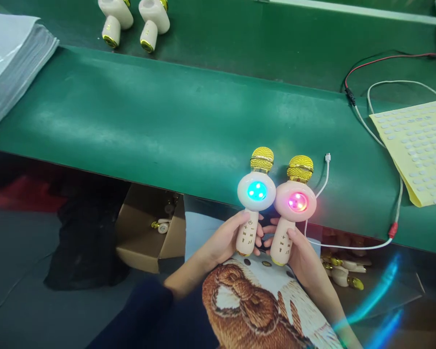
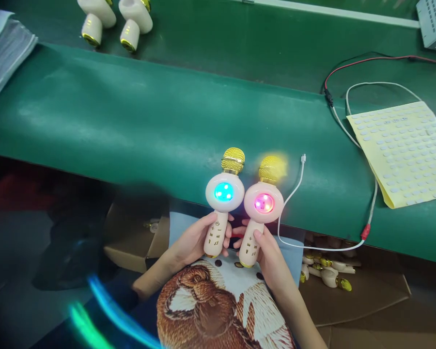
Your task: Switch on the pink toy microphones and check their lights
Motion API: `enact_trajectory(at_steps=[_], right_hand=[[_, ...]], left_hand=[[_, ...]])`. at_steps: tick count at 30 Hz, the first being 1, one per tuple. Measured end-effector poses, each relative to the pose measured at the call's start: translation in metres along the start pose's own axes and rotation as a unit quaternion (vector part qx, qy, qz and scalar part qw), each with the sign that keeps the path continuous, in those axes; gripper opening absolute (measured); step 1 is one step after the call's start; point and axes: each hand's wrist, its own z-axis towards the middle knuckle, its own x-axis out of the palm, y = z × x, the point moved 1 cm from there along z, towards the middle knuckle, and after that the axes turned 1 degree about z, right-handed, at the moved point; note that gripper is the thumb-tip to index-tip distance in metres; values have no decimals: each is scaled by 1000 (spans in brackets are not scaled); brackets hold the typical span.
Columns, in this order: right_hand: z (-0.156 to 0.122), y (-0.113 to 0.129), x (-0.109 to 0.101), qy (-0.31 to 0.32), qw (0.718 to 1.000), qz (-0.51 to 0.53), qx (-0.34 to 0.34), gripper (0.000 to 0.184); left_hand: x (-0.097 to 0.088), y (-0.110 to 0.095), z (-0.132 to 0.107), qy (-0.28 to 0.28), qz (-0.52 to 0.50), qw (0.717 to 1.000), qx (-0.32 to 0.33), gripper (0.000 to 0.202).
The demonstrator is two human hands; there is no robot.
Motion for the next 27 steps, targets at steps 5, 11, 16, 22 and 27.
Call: enact_trajectory(at_steps=[5, 11, 16, 22, 27], right_hand=[[0, 1, 2, 7, 1000, -1, -6, 43], [0, -3, -2, 11, 1000, 3, 3, 41], [-1, -3, -1, 17, 1000, 14, 19, 44], [3, -5, 0, 2, 1000, 5, -17, 38], [5, -4, 0, 30, 999, 0, -33, 39]], left_hand=[[3, -1, 1, 10, -2, 1000, -7, 36], [0, -1, 1, 41, 72, 997, -6, 39], [3, -5, -1, 23, 132, 991, -13, 42], [2, -4, -2, 5, 168, 986, 13, 27], [-8, -3, 1, 97, 130, 987, -10, 36]])
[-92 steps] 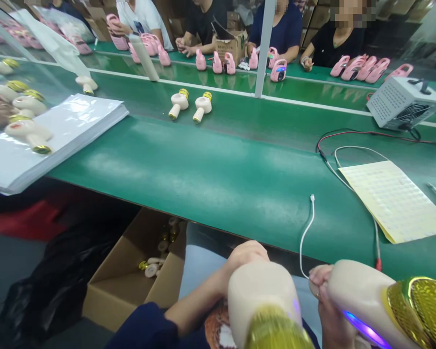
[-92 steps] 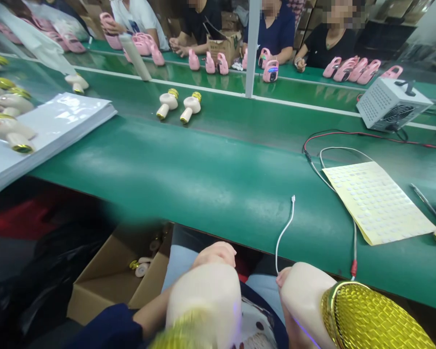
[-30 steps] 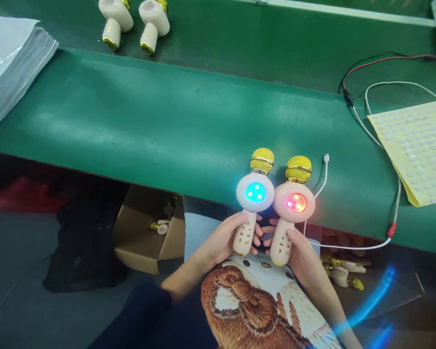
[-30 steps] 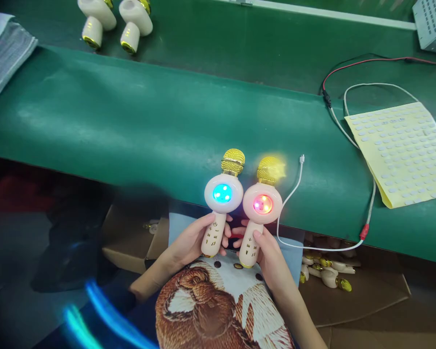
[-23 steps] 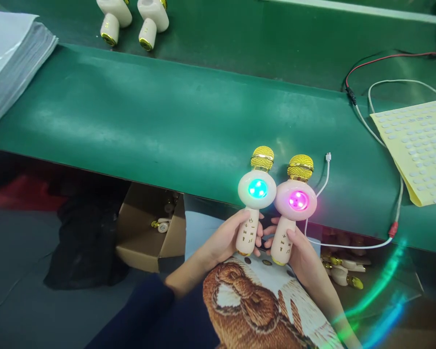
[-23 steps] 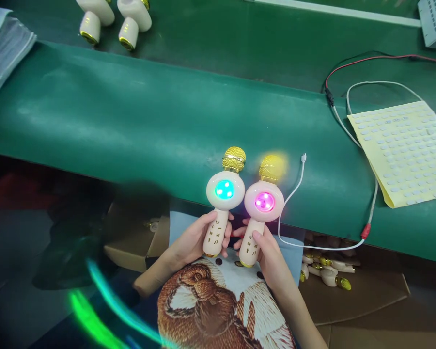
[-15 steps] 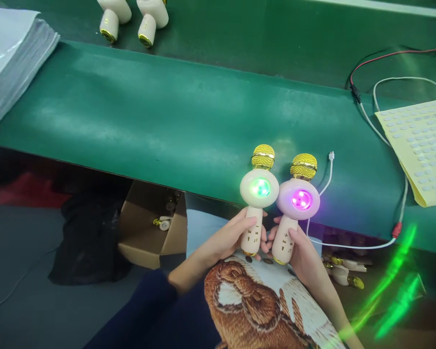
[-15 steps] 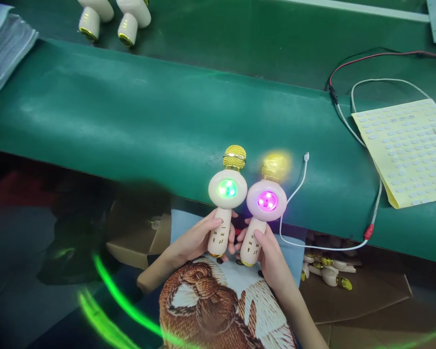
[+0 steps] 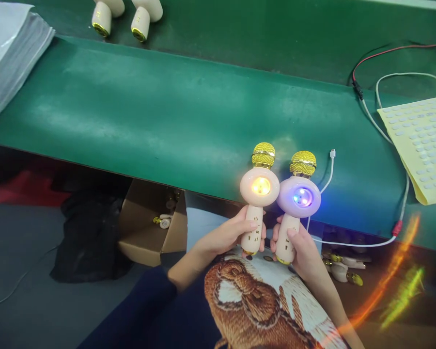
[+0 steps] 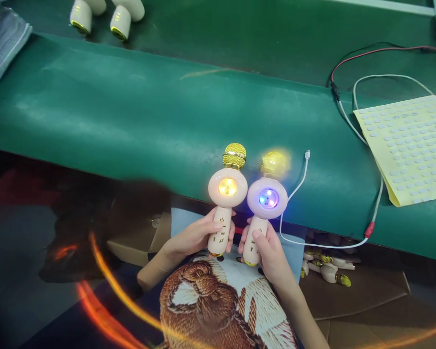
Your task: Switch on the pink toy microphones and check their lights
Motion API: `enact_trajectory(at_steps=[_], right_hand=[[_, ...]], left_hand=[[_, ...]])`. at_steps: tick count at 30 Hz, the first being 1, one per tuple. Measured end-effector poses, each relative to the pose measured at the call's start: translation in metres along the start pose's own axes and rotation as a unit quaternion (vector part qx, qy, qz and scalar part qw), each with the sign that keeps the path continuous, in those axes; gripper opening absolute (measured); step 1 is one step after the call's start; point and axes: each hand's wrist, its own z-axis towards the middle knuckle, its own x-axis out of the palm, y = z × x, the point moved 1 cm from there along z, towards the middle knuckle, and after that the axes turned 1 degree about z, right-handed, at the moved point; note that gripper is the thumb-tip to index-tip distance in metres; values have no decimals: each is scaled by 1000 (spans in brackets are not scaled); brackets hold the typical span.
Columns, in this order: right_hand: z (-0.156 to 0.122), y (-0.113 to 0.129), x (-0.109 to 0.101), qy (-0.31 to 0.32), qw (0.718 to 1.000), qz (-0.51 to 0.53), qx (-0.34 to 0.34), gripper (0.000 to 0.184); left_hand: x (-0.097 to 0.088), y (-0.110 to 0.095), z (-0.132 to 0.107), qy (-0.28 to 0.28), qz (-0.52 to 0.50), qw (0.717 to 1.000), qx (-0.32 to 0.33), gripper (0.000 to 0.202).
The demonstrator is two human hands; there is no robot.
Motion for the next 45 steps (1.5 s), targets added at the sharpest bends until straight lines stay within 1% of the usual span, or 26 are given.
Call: enact_trajectory(at_steps=[3, 7, 13, 15, 17, 19, 21, 24, 27, 29, 32, 35, 38, 42, 45], right_hand=[[-1, 2, 1, 20, 1000, 1, 0, 39], [-3, 2, -1, 44, 999, 9, -1, 39], [-8, 4, -5, 74, 997, 4, 12, 41], [-8, 5, -7, 88, 996, -1, 16, 45], [-8, 4, -9, 97, 995, -10, 17, 53], [-8, 2, -11, 100, 994, -34, 22, 54], [-9, 0, -11, 102, 993, -57, 24, 50], [-10, -2, -8, 107, 993, -35, 28, 50], [-11, -2, -7, 128, 991, -26, 27, 53], [-11, -3, -7, 139, 989, -46, 19, 47], [-11, -5, -9, 136, 988, -69, 6, 35], [-12, -7, -10, 115, 988, -103, -21, 29], [-12, -8, -11, 90, 988, -120, -33, 33], [-8, -13, -14, 67, 992, -98, -34, 42], [-2, -17, -17, 51, 992, -94, -59, 43]], left_hand=[[-4, 1, 1, 40, -24, 999, -3, 43], [-5, 2, 1, 69, -39, 997, -7, 52], [-8, 3, 2, 87, -48, 995, 1, 56], [-10, 5, 2, 95, -47, 994, 3, 57], [-11, 6, 1, 96, -48, 994, 7, 58], [-9, 5, -2, 80, -51, 995, 15, 60], [-5, 5, -6, 42, -45, 998, 24, 59], [1, 6, -13, -26, -8, 999, 27, 60], [6, 7, -17, -71, 26, 997, 32, 66], [8, 7, -19, -100, 53, 993, 39, 62], [9, 7, -20, -140, 89, 985, 57, 53], [7, 9, -20, -150, 108, 980, 73, 39], [4, 13, -18, -157, 130, 976, 80, 29], [0, 18, -15, -168, 137, 972, 89, 32], [-1, 20, -13, -174, 111, 973, 106, 32]])
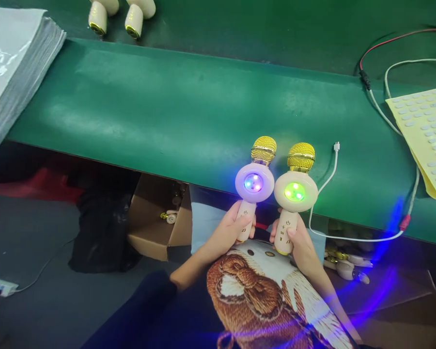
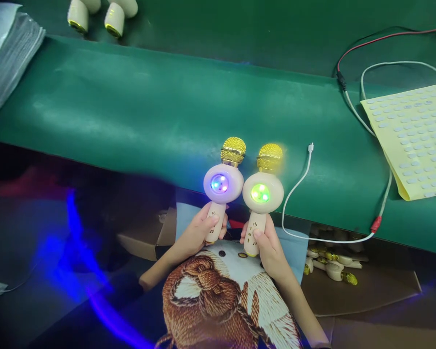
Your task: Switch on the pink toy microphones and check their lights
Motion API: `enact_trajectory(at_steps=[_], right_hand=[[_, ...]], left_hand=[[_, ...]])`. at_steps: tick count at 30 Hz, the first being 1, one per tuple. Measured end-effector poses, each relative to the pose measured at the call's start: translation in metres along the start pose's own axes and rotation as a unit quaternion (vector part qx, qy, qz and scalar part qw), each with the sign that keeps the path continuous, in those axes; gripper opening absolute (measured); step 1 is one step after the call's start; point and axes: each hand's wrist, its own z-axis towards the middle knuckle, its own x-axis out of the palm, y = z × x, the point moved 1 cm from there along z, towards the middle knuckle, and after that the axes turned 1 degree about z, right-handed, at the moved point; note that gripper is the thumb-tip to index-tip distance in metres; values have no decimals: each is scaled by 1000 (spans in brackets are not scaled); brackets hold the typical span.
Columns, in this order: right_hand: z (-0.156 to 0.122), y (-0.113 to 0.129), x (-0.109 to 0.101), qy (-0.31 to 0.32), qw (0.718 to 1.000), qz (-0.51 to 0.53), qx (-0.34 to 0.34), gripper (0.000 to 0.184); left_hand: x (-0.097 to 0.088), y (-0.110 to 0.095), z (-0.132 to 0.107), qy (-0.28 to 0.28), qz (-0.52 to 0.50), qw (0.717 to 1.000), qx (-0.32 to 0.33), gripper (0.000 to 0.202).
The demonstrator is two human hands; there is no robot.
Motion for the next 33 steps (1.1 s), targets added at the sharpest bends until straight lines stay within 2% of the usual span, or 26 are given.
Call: enact_trajectory(at_steps=[5, 9, 14, 16, 21, 25, 28, 31, 33], right_hand=[[9, -4, -4, -40, 999, -4, -18, 38], [11, 4, -3, -54, 999, -2, -5, 41], [14, 29, 0, -35, 999, 11, 36, 49], [22, 41, -1, -23, 999, -14, 42, 50], [44, 58, -4, -24, 997, -54, 44, 50], [48, 59, -2, -17, 998, -42, 32, 52], [48, 57, -1, -30, 998, -49, 39, 44], [46, 60, 1, -44, 991, -115, 60, 42], [42, 67, 4, -71, 964, -250, 48, 40]], left_hand=[[1, 1, 4, -18, -37, 999, -11, 29], [3, -2, 8, -34, -57, 997, -43, 40], [10, -15, 10, 21, -110, 989, -94, 54], [13, -24, 11, 34, -105, 990, -85, 53], [18, -41, 21, 22, -99, 993, -66, 45], [18, -42, 26, 32, -112, 990, -74, 42], [16, -39, 28, 38, -115, 990, -73, 39], [14, -37, 30, 41, -110, 990, -80, 38], [13, -37, 32, 44, -114, 989, -80, 37]])
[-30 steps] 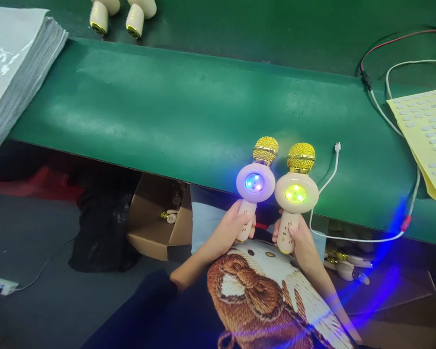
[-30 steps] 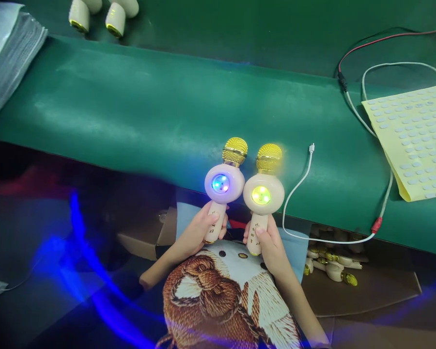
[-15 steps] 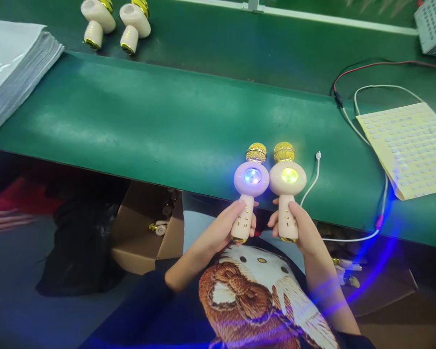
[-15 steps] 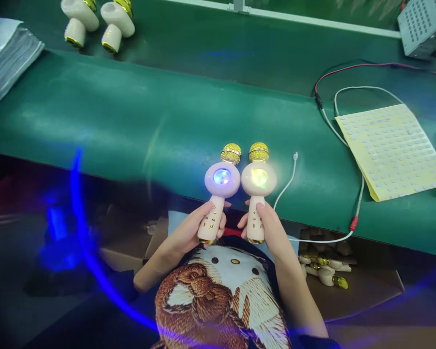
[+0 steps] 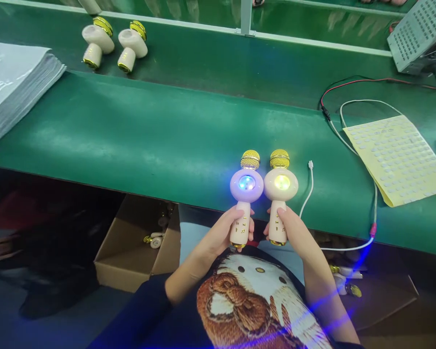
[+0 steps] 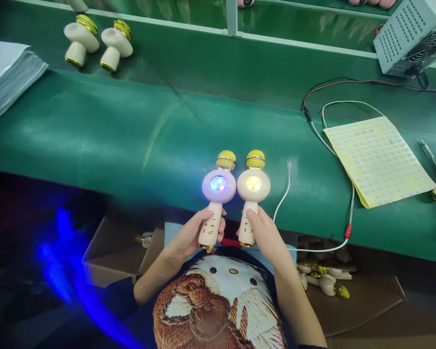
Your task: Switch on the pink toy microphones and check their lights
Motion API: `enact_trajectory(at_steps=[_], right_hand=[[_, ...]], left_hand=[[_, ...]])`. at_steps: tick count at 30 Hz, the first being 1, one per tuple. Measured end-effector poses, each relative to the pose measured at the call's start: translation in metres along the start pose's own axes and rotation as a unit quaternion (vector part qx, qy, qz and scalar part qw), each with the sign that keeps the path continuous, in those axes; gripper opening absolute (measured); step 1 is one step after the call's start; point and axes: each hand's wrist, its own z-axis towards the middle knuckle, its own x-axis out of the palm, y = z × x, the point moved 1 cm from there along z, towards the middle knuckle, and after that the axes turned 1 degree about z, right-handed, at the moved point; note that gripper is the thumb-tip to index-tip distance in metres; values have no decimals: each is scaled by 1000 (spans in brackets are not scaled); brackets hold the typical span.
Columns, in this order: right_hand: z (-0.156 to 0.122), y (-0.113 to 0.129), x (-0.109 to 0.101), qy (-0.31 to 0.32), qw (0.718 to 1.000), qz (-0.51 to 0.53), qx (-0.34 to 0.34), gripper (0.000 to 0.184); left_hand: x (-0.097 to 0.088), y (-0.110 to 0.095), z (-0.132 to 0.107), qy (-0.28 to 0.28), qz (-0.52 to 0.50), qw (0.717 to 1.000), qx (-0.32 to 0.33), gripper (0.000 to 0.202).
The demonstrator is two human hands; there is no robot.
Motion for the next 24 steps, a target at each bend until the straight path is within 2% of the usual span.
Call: enact_trajectory(at_steps=[1, 3, 5, 7, 9, 10, 11, 14, 16, 18, 20, 21, 24], right_hand=[[-3, 5, -2, -25, 996, -90, -13, 40], [-6, 17, -8, -69, 963, -258, -31, 45], [-4, 29, -19, -112, 929, -353, -22, 53], [9, 38, -40, -221, 899, -378, -27, 55], [32, 43, -65, -360, 853, -371, -68, 44], [45, 45, -77, -403, 833, -368, -91, 39], [58, 46, -87, -411, 827, -370, -99, 38], [78, 46, -100, -371, 852, -358, -87, 28], [63, 45, -91, -364, 871, -312, -109, 26], [28, 38, -69, -342, 895, -238, -163, 39], [-14, 26, -40, -230, 938, -161, -204, 46], [-33, 18, -25, -164, 958, -122, -203, 41], [-72, -1, 10, -22, 981, -72, -179, 31]], left_hand=[[0, -1, 1, 5, -4, 1000, 1, 37], [2, -3, 3, 14, -9, 1000, 8, 36], [4, -5, 5, 10, -2, 1000, 17, 36], [7, -6, 8, -1, 11, 1000, 23, 37], [9, -7, 10, -10, 17, 999, 29, 39], [10, -7, 11, -11, 18, 999, 32, 40], [11, -7, 12, -13, 18, 999, 36, 42], [13, -7, 11, -20, 11, 999, 48, 45], [14, -8, 9, -22, -5, 998, 53, 45], [17, -10, 6, -21, -35, 998, 54, 43], [22, -13, 2, -13, -73, 996, 52, 40], [25, -15, 1, -9, -92, 994, 53, 38], [38, -22, 0, 3, -142, 988, 51, 34]])
